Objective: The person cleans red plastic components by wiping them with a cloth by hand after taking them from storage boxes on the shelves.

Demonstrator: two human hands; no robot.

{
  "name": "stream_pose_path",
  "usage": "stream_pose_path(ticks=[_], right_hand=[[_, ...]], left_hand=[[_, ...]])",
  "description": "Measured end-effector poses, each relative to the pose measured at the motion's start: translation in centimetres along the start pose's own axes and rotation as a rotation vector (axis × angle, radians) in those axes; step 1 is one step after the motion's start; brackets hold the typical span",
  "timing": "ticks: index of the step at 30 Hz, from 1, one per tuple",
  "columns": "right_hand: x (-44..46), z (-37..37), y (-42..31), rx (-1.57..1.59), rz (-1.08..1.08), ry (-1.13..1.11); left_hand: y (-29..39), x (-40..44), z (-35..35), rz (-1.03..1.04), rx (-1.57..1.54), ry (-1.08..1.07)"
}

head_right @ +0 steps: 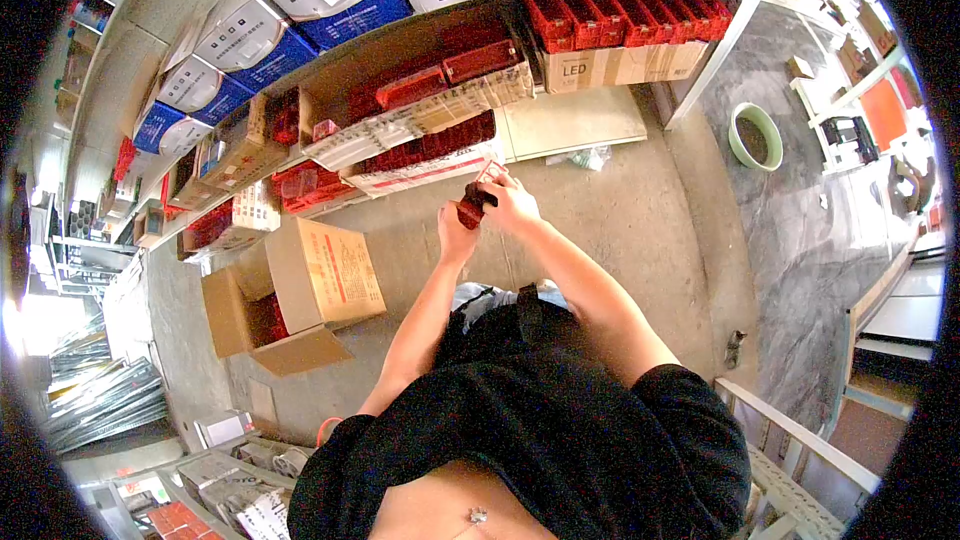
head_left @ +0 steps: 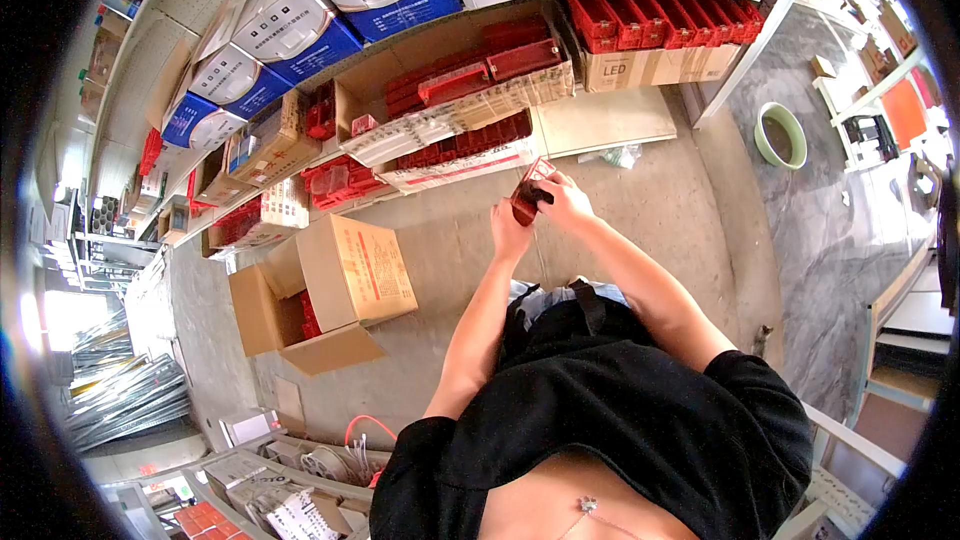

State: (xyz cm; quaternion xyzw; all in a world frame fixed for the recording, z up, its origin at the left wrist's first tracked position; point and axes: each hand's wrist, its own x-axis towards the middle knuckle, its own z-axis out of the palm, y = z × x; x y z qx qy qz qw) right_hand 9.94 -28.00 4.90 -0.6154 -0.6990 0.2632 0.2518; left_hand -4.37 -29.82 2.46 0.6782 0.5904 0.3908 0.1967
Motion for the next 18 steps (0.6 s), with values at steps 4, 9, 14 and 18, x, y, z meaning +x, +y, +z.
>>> stream_pose_path(ticks=[4,9,14,18], right_hand=[[0.8,0.4,-0.6,-0.023,0.011,-0.037],[1.3,0.6,-0.8,0.088,-0.035,-0.184],[1.9,-0.3,0.4,0.075,0.173,-0.031],[4.3,2.9,7.3,0.569,0.441,0.172]], left_hand=[[-0.4,0.2,0.1,-0.033,0.000,0.000],[-1.2,0.9,-0.2,-0.096,-0.002,0.029],[-1.1,1.6,-0.7,0.068,-0.011,-0.061],[-2.6,0.9,-0.5,-0.085,-0.112,-0.085]])
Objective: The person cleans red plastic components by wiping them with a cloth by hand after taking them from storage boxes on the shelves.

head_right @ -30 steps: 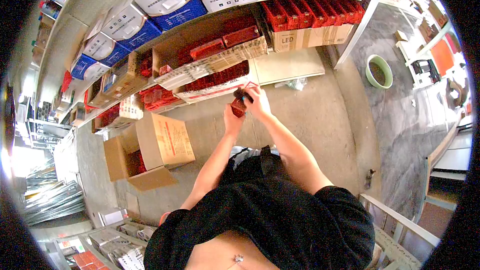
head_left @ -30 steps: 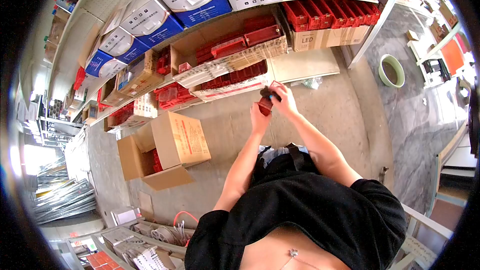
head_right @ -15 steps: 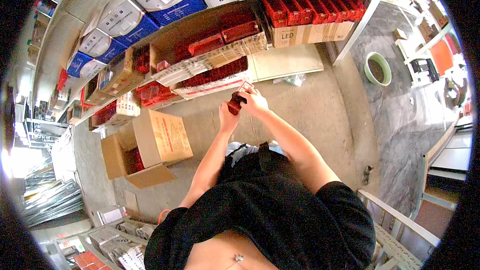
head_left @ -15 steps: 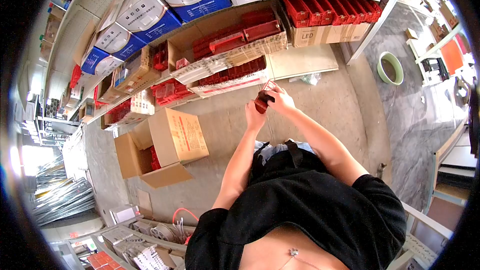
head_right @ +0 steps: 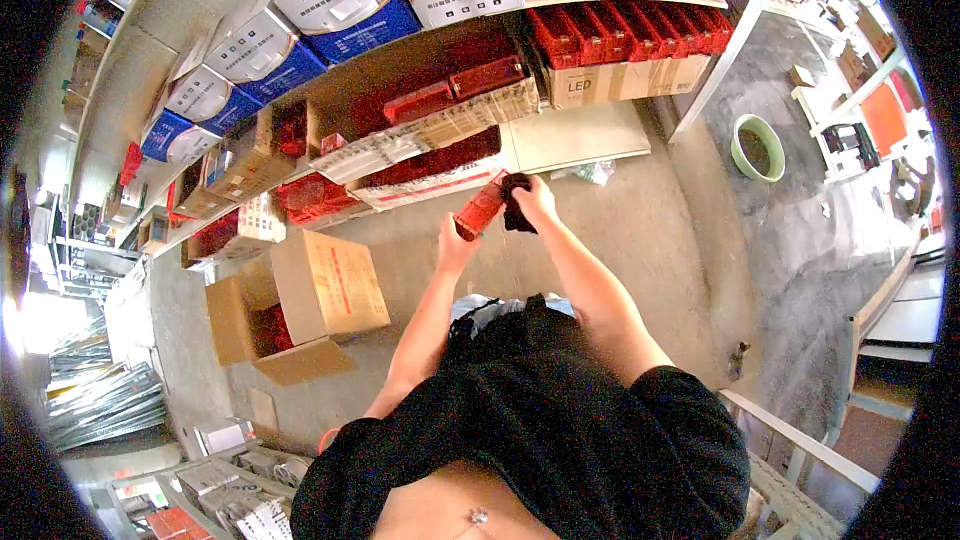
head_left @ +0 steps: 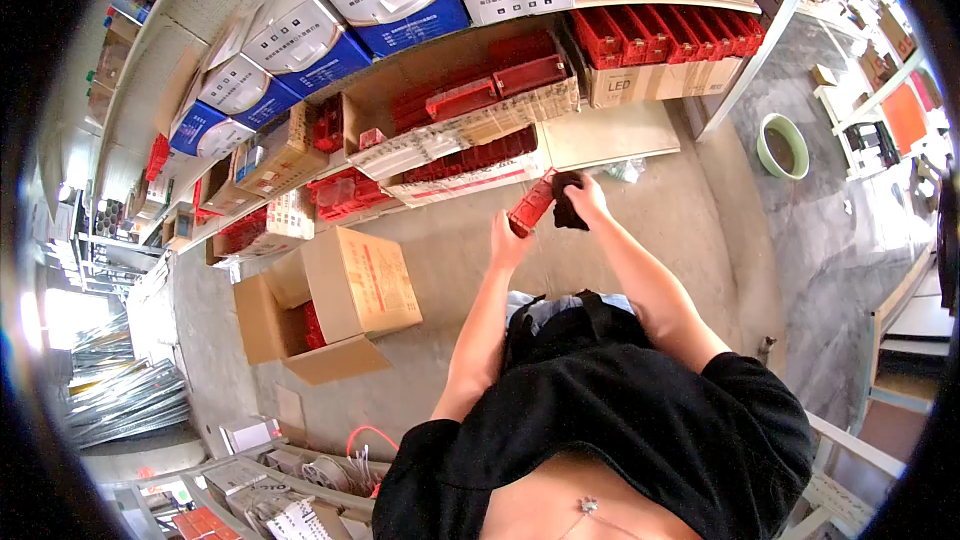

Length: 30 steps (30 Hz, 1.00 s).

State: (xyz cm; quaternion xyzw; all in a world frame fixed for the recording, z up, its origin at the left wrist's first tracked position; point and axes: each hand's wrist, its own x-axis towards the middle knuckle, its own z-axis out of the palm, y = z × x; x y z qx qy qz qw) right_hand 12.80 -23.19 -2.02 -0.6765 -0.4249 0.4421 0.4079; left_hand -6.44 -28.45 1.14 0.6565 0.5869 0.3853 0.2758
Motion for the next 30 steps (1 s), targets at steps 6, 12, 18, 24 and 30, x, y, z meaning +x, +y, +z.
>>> stream_pose_path(ticks=[6,12,18,24,30], right_hand=[[-5.3,-2.0,-4.1,0.364,-0.183,-0.147],[-6.9,-1.5,-7.2,-0.292,-0.270,-0.201],[-6.7,-1.3,-8.6,-0.540,-0.332,-0.180],[-6.7,-0.1,-9.6,-0.720,-0.689,-0.110],[-6.1,0.1,-11.6,-0.892,-0.842,-0.322]], left_hand=[[-1.2,-0.3,0.1,0.028,-0.151,0.104],[2.8,-0.5,-1.2,0.122,0.077,0.086],[4.0,-0.9,-1.4,0.210,0.074,0.116],[4.1,-1.1,-1.7,0.167,0.053,0.126],[4.4,-0.8,-2.4,0.165,0.138,0.186]])
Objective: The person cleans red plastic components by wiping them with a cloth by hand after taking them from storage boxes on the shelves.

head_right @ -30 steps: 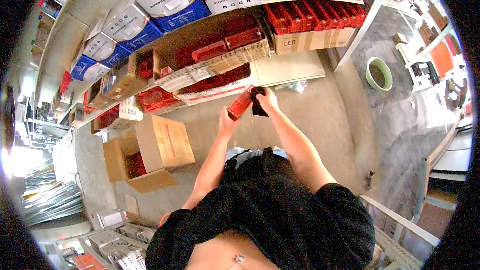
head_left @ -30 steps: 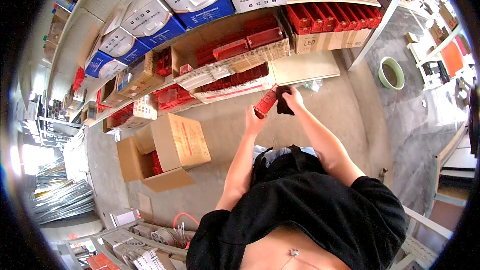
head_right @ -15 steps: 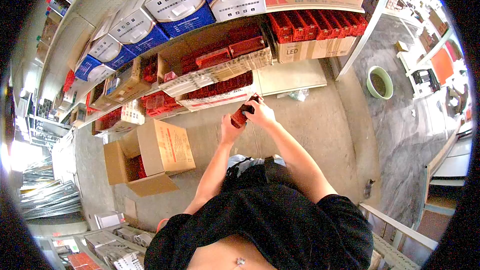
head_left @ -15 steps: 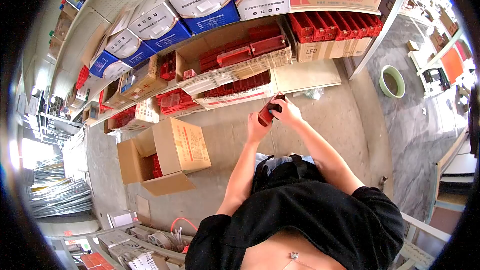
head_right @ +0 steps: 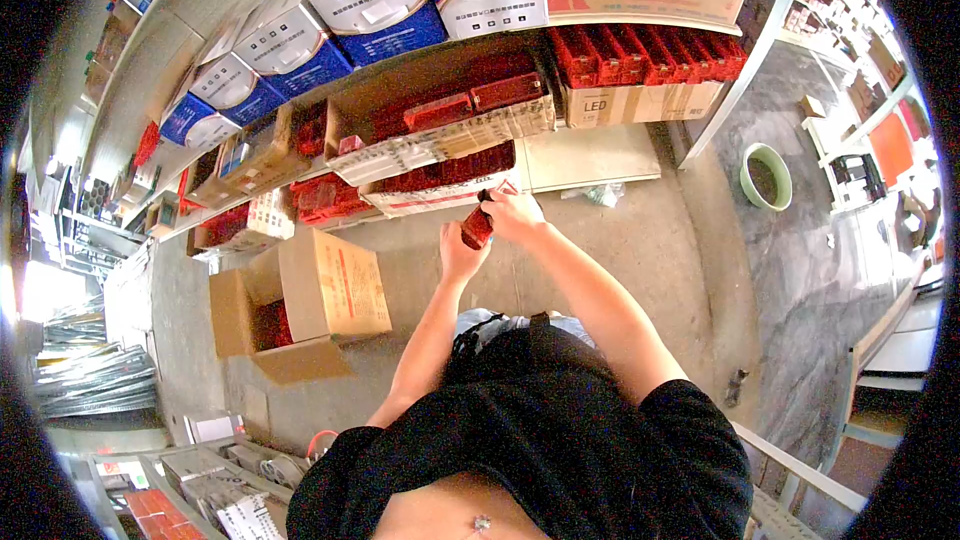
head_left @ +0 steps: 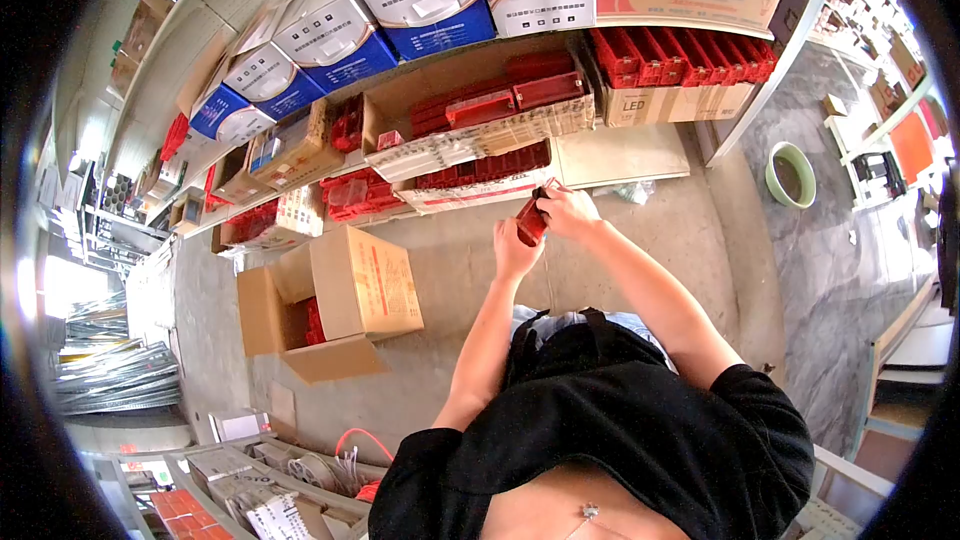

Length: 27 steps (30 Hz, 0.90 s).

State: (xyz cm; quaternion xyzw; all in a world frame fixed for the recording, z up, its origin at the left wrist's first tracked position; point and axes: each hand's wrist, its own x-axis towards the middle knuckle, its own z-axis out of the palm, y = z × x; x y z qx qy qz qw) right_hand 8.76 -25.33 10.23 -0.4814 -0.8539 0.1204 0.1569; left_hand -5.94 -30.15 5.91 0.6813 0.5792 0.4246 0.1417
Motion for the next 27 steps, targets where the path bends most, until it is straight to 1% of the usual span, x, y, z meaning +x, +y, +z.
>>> stream_pose_path(ticks=[2,3,4,5,8,11,12,16,17,19,20,22,25,27], right_hand=[[0.1,-0.6,0.1,-0.075,-0.021,-0.164],[0.2,-0.9,0.0,-0.111,-0.031,-0.243],[0.2,-0.5,0.8,-0.136,-0.006,-0.382],[-0.3,-0.5,1.2,-0.046,0.082,-0.309],[-2.1,-0.1,1.4,0.190,0.314,-0.065],[-3.0,0.3,1.3,0.366,0.485,0.240],[-2.9,-0.4,0.7,0.372,0.493,0.274],[-1.8,-0.8,-0.2,0.254,0.427,0.362],[-1.5,-0.6,-0.1,0.209,0.387,0.326],[-1.2,0.0,0.1,0.073,0.233,0.398],[-1.2,0.2,0.3,0.065,0.191,0.412],[-1.1,0.0,0.5,0.048,0.105,0.438],[-1.1,0.1,0.7,0.052,0.093,0.346],[-1.2,-0.2,0.9,0.072,0.091,0.335]], left_hand=[[0.2,-0.1,-0.4,-0.007,0.013,-0.005],[0.1,0.1,-0.4,-0.084,-0.011,0.025],[0.0,0.3,-0.5,-0.159,-0.034,0.054],[-0.1,0.6,-0.6,-0.232,-0.057,0.081],[-0.8,2.7,-1.8,-0.011,-0.031,0.190],[-0.3,3.1,-2.5,0.030,-0.041,0.161],[-0.3,3.1,-2.1,0.079,-0.025,0.183],[0.1,2.2,-0.6,0.165,-0.011,0.098],[0.4,2.2,-0.2,0.186,-0.015,0.087],[1.0,2.2,0.2,0.228,-0.020,0.063],[1.1,2.3,0.1,0.262,0.008,0.058],[1.5,2.4,-0.1,0.237,0.013,0.030],[1.9,2.5,-0.1,0.208,0.009,0.007],[2.0,2.7,-0.2,0.201,0.005,-0.022]])
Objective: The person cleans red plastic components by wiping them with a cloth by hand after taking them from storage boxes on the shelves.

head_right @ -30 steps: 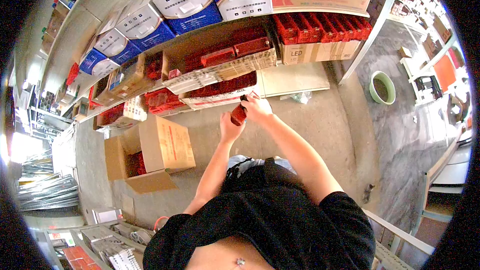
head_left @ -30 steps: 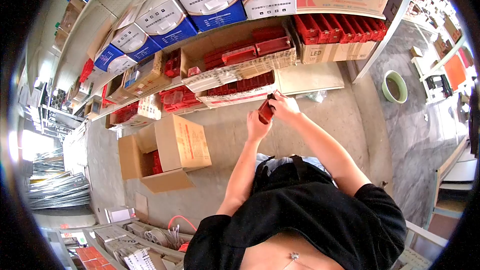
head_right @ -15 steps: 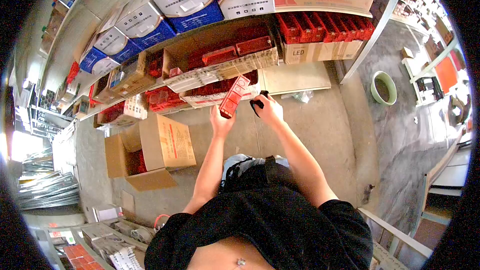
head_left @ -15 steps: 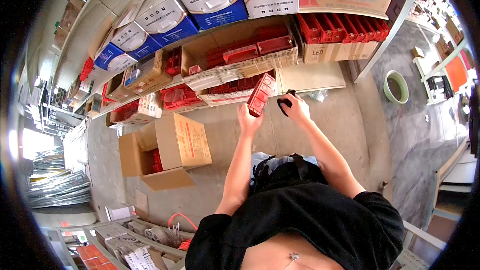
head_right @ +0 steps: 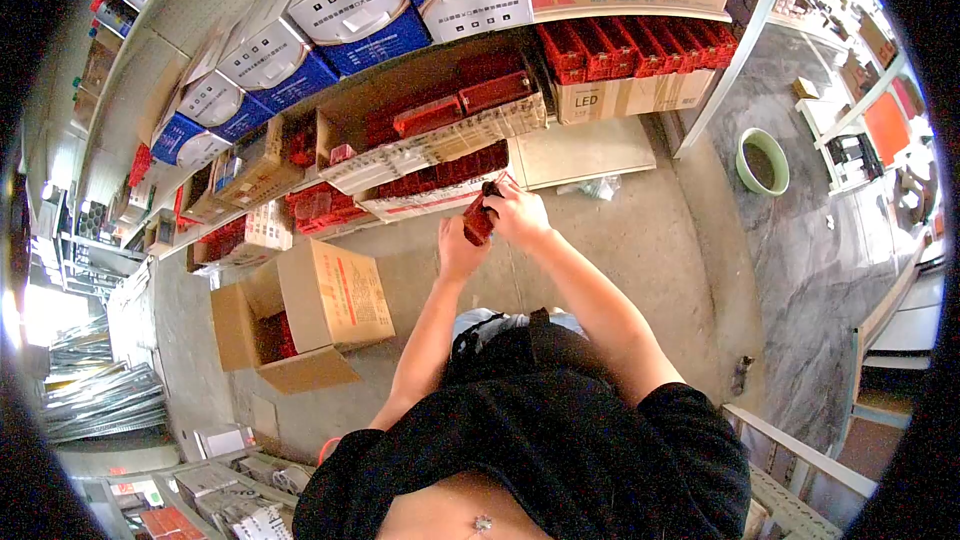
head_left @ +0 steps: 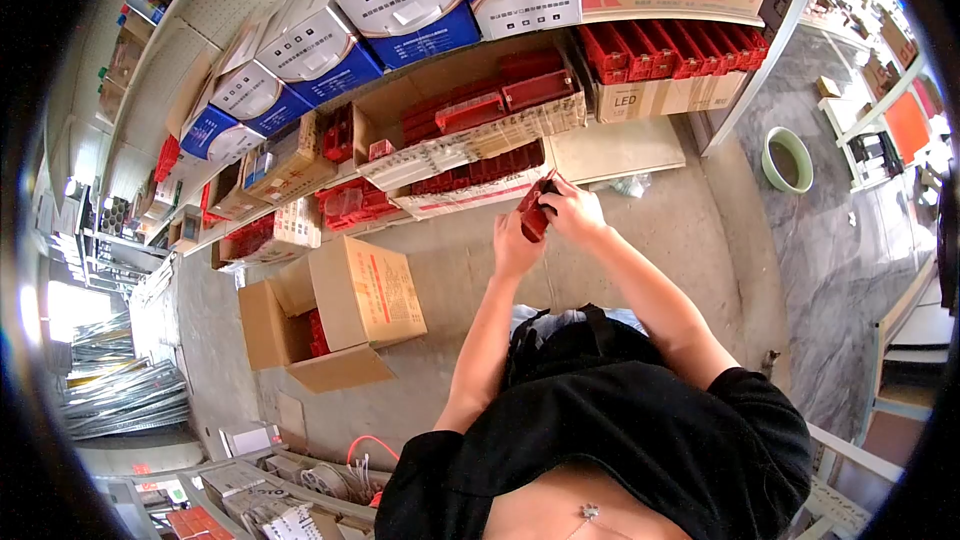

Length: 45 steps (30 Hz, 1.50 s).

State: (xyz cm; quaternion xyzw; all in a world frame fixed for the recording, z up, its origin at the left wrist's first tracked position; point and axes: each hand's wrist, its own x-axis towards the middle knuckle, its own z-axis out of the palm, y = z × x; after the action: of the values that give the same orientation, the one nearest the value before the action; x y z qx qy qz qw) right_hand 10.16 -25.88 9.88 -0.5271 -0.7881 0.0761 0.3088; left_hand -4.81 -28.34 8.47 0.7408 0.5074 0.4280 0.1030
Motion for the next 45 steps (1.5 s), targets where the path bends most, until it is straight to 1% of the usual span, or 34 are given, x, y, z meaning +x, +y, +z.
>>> stream_pose_path(ticks=[4,7,8,11,14,15,16,17,18,20,22,24,26,28,29,32,33,36,39,43,45], right_hand=[[0.0,0.6,0.6,0.020,-0.024,0.060],[0.6,0.7,1.2,-0.070,0.089,-0.018],[0.5,1.0,1.3,-0.063,0.084,-0.028],[0.9,1.2,1.4,-0.027,0.104,-0.044],[1.3,0.8,1.1,-0.115,0.143,-0.237],[1.1,1.4,1.5,-0.136,0.164,-0.399],[0.4,1.8,1.0,-0.078,0.180,-0.513],[-0.7,2.0,0.5,-0.014,0.247,-0.465],[-1.5,2.1,0.2,0.048,0.312,-0.414],[-2.1,2.3,0.9,0.121,0.494,-0.271],[-1.9,1.8,1.5,0.211,0.639,-0.146],[-1.4,0.5,2.3,0.297,0.601,0.007],[-0.2,-2.3,0.8,0.250,0.553,0.076],[0.5,-2.8,0.3,0.230,0.490,0.052],[0.7,-2.7,0.0,0.206,0.399,0.090],[0.6,-1.4,-0.1,0.101,0.264,0.032],[0.6,-1.3,-0.1,0.077,0.232,0.059],[0.5,-1.5,0.2,0.074,0.283,0.021],[0.3,-1.3,-0.5,0.066,0.303,0.033],[-0.1,-0.6,-0.7,0.081,0.219,0.029],[-0.3,-0.5,-0.5,0.114,0.237,0.001]], left_hand=[[-0.4,0.4,-0.1,0.008,-0.021,-0.064],[-0.7,0.2,0.2,0.002,0.020,-0.123],[-0.8,0.0,0.2,-0.002,0.046,-0.151],[-1.6,-0.5,0.9,0.012,0.042,-0.077],[-1.5,-0.1,0.7,-0.002,0.046,-0.017],[-1.0,0.5,0.1,-0.067,-0.007,0.077],[-0.8,1.3,-0.3,-0.131,-0.059,0.169],[-1.4,2.4,-0.5,-0.088,-0.023,0.173],[0.1,4.1,-1.7,-0.016,-0.016,0.171],[0.2,5.4,-2.4,-0.026,-0.075,0.199],[-0.5,5.2,-2.4,-0.024,-0.050,0.173],[-1.2,4.4,-2.2,0.007,-0.015,0.140],[-1.7,3.3,-1.1,-0.003,-0.015,0.127],[-1.5,2.3,-0.2,-0.001,-0.005,0.113],[-1.5,1.9,0.3,-0.004,0.018,0.071],[-1.0,1.6,1.0,0.041,-0.014,0.037],[-0.9,1.5,1.0,0.046,0.001,0.010],[-0.4,0.9,0.6,-0.018,0.005,-0.079],[-0.1,0.7,0.3,-0.017,-0.033,-0.053],[-0.1,0.5,0.3,-0.080,-0.025,-0.004],[-0.1,0.2,0.2,-0.108,-0.043,0.003]])
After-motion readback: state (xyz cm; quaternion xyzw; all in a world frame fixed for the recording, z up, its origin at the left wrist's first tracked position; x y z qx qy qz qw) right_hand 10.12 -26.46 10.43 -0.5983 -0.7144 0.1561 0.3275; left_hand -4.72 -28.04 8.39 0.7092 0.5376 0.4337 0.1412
